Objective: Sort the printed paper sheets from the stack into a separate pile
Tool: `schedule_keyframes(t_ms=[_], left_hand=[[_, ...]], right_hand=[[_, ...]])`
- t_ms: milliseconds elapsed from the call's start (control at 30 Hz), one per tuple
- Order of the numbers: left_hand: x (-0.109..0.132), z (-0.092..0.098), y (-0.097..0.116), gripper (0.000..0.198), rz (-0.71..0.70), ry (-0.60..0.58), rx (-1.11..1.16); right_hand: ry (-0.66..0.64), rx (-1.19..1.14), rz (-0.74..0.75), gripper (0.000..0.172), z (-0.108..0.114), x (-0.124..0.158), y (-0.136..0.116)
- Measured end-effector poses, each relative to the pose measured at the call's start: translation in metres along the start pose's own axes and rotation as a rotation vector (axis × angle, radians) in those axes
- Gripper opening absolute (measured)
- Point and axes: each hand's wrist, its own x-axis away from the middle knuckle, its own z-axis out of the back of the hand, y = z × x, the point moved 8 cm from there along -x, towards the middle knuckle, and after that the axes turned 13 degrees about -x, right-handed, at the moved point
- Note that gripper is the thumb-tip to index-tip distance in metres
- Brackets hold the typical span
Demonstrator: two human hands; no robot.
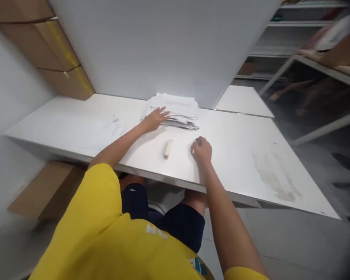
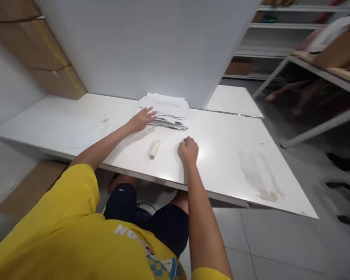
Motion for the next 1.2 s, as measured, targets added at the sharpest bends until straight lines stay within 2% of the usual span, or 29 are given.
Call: schedule_keyframes(t_ms=[67,133,200,233,267,333,400,533,633,700,800,933,1033,1100,1133,1200], left_hand=[[0.062,0.002,-0.004,0.057,0.153,-0.05,-0.021],[0.132,0.001,-0.012,0.055,0.409,-0.104,-0.058],[0.199,-0.004,-0.015,0.065,0.659,-0.145,-0.09],[0.226,-0.01,-0.014,0.069,0.74,-0.182,-0.078],[0.247,-0.015,-0.011,0.07,0.787,-0.209,-0.056],[0.269,-0.023,-0.005,0.066,0.817,-0.232,-0.007],[0.272,-0.024,-0.001,0.06,0.817,-0.209,0.008],[0.262,-0.017,0.006,0.047,0.812,-0.137,-0.04],[0.251,-0.007,0.018,0.04,0.687,-0.047,-0.122],[0.245,-0.002,0.033,0.042,0.561,0.006,-0.18],[0.232,0.003,0.069,0.039,0.347,0.075,-0.206],[0.21,0.008,0.145,0.029,0.004,0.154,-0.151],[0.195,0.01,0.19,0.028,-0.101,0.199,-0.12],[0.189,0.011,0.205,0.026,-0.09,0.226,-0.06],[0.189,0.011,0.205,0.026,-0.03,0.241,-0.029],[0.194,0.008,0.193,0.036,0.195,0.249,0.021]], right_hand=[[-0.02,0.027,0.011,0.043,-0.001,-0.002,0.006],[-0.029,0.048,0.019,0.043,-0.002,-0.004,0.01],[-0.018,0.064,0.021,0.042,-0.001,-0.004,0.013],[-0.013,0.072,0.024,0.041,0.0,-0.004,0.014],[-0.008,0.08,0.029,0.041,0.0,-0.004,0.015],[-0.011,0.091,0.049,0.041,-0.001,-0.002,0.016],[-0.014,0.097,0.074,0.043,-0.003,0.0,0.017],[-0.007,0.128,0.093,0.046,-0.004,0.006,0.019],[-0.012,0.166,0.079,0.047,-0.003,0.008,0.018],[-0.016,0.175,0.079,0.047,-0.003,0.009,0.015],[-0.021,0.168,0.08,0.047,-0.003,0.009,0.014],[-0.011,0.137,0.077,0.046,-0.002,0.007,0.02],[-0.009,0.117,0.092,0.044,-0.003,0.006,0.025],[-0.002,0.106,0.103,0.043,-0.003,0.004,0.025],[0.002,0.104,0.108,0.043,-0.003,0.004,0.024],[0.008,0.109,0.11,0.042,-0.002,0.004,0.022]])
